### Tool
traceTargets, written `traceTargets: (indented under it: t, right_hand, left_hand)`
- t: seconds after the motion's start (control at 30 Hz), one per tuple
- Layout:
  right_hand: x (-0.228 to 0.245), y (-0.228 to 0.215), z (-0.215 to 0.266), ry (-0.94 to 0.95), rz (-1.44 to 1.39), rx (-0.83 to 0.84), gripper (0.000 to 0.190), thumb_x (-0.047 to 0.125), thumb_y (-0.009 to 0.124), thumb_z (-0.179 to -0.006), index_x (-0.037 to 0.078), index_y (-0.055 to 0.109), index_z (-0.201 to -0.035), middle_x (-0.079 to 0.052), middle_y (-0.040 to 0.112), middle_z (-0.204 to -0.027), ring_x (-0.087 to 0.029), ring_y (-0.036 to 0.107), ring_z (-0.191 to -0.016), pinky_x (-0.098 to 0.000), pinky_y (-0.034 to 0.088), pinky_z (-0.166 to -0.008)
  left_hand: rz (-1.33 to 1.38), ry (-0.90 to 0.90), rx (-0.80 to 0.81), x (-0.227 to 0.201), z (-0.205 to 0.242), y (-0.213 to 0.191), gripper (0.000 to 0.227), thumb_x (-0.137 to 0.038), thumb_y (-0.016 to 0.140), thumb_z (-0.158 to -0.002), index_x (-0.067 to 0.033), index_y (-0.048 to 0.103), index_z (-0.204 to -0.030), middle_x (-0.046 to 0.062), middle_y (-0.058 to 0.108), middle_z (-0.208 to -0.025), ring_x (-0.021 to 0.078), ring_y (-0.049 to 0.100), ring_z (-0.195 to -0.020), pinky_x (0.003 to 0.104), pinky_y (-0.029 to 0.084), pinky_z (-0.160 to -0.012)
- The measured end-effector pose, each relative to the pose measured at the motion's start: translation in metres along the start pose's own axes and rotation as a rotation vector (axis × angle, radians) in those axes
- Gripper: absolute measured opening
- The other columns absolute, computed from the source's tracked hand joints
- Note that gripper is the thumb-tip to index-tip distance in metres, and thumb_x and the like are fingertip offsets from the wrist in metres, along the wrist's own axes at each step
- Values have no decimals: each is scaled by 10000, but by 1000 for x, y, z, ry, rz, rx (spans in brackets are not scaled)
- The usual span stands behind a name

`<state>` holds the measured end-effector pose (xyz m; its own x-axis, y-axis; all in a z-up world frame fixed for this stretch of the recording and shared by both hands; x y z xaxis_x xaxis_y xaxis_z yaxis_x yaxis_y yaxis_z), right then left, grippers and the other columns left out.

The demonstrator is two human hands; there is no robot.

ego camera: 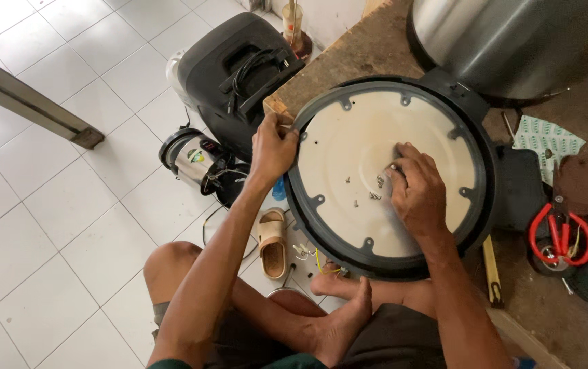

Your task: The person is sitting on the floor assembling a circular appliance component. They place a black rubber gasket into the rim of a white circular plate, then secure it by inserting and tightening several screws by hand.

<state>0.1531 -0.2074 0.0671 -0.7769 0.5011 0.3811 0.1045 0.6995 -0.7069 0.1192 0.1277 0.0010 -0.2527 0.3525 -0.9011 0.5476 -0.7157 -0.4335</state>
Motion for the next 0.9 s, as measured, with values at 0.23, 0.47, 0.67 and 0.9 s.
traceTargets:
  t: [0.23, 0.47, 0.67, 0.9]
  right_hand:
    - [-5, 0, 1, 17, -28, 10, 137, 125, 763, -1109, -6, 723, -1114, -247, 761, -1387, -467, 690, -1384, -588, 500, -1193]
    - [-5, 2, -2, 23, -7, 36, 127, 117, 765, -1110, -2, 725, -1125, -239, 759, -1400, -453, 689, -1390, -571, 509, -1194]
    - [-10, 6, 0, 46, 2, 49, 144, 131, 783, -1102, -4, 740, -1128, -229, 763, -1408, -438, 691, -1394, -547, 513, -1206]
    - [-5, 1, -3, 26, 18, 44, 146, 107, 816, -1080, -9, 737, -1119, -236, 770, -1397, -444, 703, -1377, -542, 530, -1182]
  left_hand:
    - [102, -37, 89, -9, 15, -8, 296, -287, 804, -952, -162, 800, -1221, 54, 842, -937, 255, 819, -943, 435, 616, -829]
    - [471, -123, 162, 7, 46, -9, 486, -95, 830, -961, 67, 669, -1389, 133, 764, -965, 197, 720, -773, 308, 645, -615]
    - [566, -191, 217, 17, 65, -3, 456, -87, 854, -958, 92, 707, -1351, 139, 781, -949, 190, 754, -738, 305, 697, -592]
    - [734, -290, 296, 15, 83, -5, 487, -33, 866, -938, 91, 715, -1385, 145, 827, -1029, 180, 792, -820, 318, 726, -741]
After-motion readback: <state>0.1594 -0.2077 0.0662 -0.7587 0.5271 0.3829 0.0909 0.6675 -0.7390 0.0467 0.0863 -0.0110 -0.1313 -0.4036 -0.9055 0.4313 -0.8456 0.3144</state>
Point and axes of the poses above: each hand's wrist, its own z-axis away from the middle knuckle, its own y-axis out of the palm, x = y × z, the point moved 10 cm from there along -z, towards the middle knuckle
